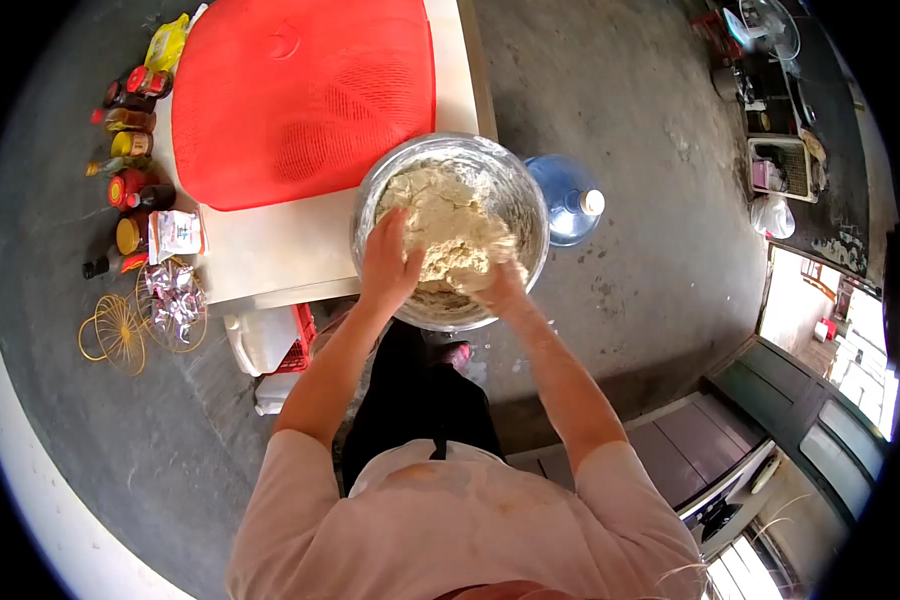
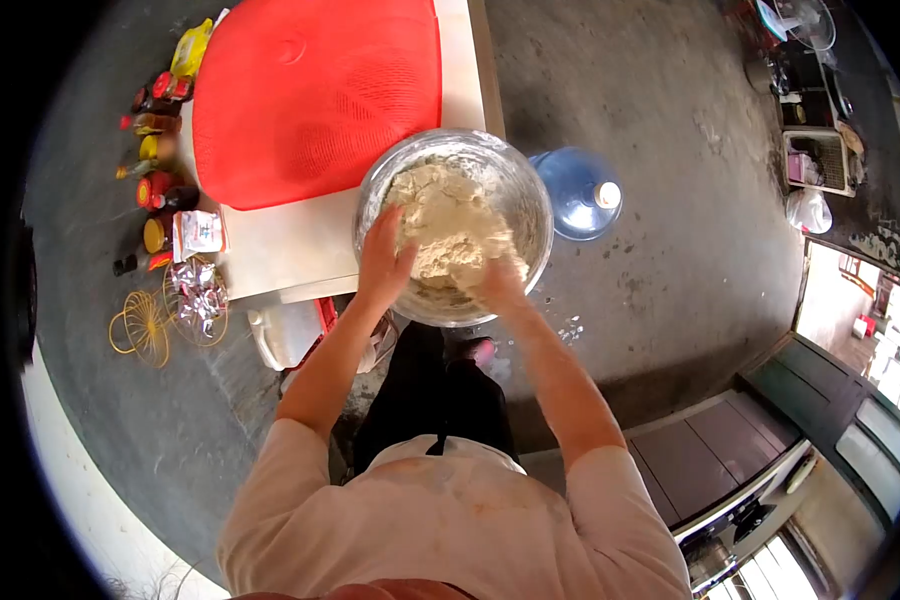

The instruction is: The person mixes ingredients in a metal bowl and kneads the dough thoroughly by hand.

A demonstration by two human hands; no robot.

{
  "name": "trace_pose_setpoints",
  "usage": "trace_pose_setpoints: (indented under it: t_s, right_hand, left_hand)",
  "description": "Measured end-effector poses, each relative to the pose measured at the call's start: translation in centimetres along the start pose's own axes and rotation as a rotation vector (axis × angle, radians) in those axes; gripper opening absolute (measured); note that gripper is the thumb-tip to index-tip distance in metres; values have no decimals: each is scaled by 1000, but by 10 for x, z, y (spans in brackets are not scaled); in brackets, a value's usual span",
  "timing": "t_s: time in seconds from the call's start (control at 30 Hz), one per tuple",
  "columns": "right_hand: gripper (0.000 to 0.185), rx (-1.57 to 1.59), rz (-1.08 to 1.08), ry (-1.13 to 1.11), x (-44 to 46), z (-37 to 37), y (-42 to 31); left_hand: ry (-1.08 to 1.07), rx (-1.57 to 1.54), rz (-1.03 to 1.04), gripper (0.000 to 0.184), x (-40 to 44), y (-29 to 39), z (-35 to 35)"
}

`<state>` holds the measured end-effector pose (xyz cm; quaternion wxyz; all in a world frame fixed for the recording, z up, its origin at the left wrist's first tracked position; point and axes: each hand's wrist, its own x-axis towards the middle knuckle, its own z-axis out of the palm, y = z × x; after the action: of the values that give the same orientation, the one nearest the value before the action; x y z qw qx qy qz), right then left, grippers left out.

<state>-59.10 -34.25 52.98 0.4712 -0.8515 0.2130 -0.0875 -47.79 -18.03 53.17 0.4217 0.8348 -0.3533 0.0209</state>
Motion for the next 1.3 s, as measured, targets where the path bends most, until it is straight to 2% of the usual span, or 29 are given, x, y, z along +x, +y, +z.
trace_pose_setpoints:
  t_s: [0.03,0.1,0.13,0.2,0.23,0.27,0.33,0.4,0.47,0.53,0.6,0.63,0.67,0.73,0.8,0.87,0.9,0.93,1.0,1.07,1.1,1.17,1.2,1.23,1.3]
  right_hand:
    - [55,-405,-120,68,0,14,-15]
    - [49,-685,211,-495,14,33,-2]
    - [49,-677,213,-504,20,45,11]
    - [56,-924,358,-629,43,59,16]
    - [44,-883,404,-717,40,59,19]
    - [44,-874,411,-737,45,48,10]
    - [38,-941,256,-805,51,33,8]
    - [35,-950,415,-688,82,42,27]
    - [34,-1025,343,-757,88,35,36]
    - [33,-1011,312,-711,90,36,41]
    - [31,-871,451,-540,95,32,35]
    - [31,-930,309,-806,123,27,44]
    - [31,-934,303,-801,117,19,38]
    - [38,-333,509,-708,101,0,17]
    - [53,243,611,-329,54,-5,10]
    - [60,944,158,-310,25,-11,18]
    - [68,989,286,-139,23,0,19]
    - [68,988,278,-141,26,4,23]
    - [70,1582,647,46,26,16,44]
    - [69,681,256,-38,39,27,79]
    - [69,512,307,-47,48,29,87]
    - [65,482,258,-4,64,34,105]
    - [62,466,233,18,72,35,107]
    - [58,458,331,-7,73,28,110]
    - [50,631,460,-8,70,13,76]
  left_hand:
    - [-2,2,-3,48,8,-1,12]
    - [18,109,101,49,30,-8,30]
    - [10,114,95,49,42,-14,36]
    - [-66,70,240,49,75,-36,52]
    - [-74,107,246,49,73,-38,56]
    - [-90,107,231,49,80,-35,53]
    - [-206,259,150,48,83,-37,58]
    - [-264,254,134,48,110,-50,79]
    - [-325,282,53,47,111,-42,86]
    - [-407,480,-5,43,111,-34,90]
    - [-428,461,-30,44,119,-35,91]
    - [-469,437,-35,45,136,-48,103]
    - [-461,438,-34,45,132,-50,105]
    - [-506,411,-76,43,126,-52,103]
    - [-547,384,-89,42,119,-50,98]
    - [-663,388,-131,46,130,-34,80]
    - [-625,307,-173,45,134,-40,85]
    - [-618,310,-170,45,141,-45,91]
    - [-956,278,-309,37,143,-29,79]
    - [-885,270,-312,34,141,-37,82]
    - [-882,175,-370,35,140,-41,82]
    - [-869,85,-426,37,142,-38,74]
    - [-878,15,-544,36,144,-32,69]
    - [-881,-56,-657,36,145,-25,63]
    - [-849,-29,-591,35,141,-7,47]
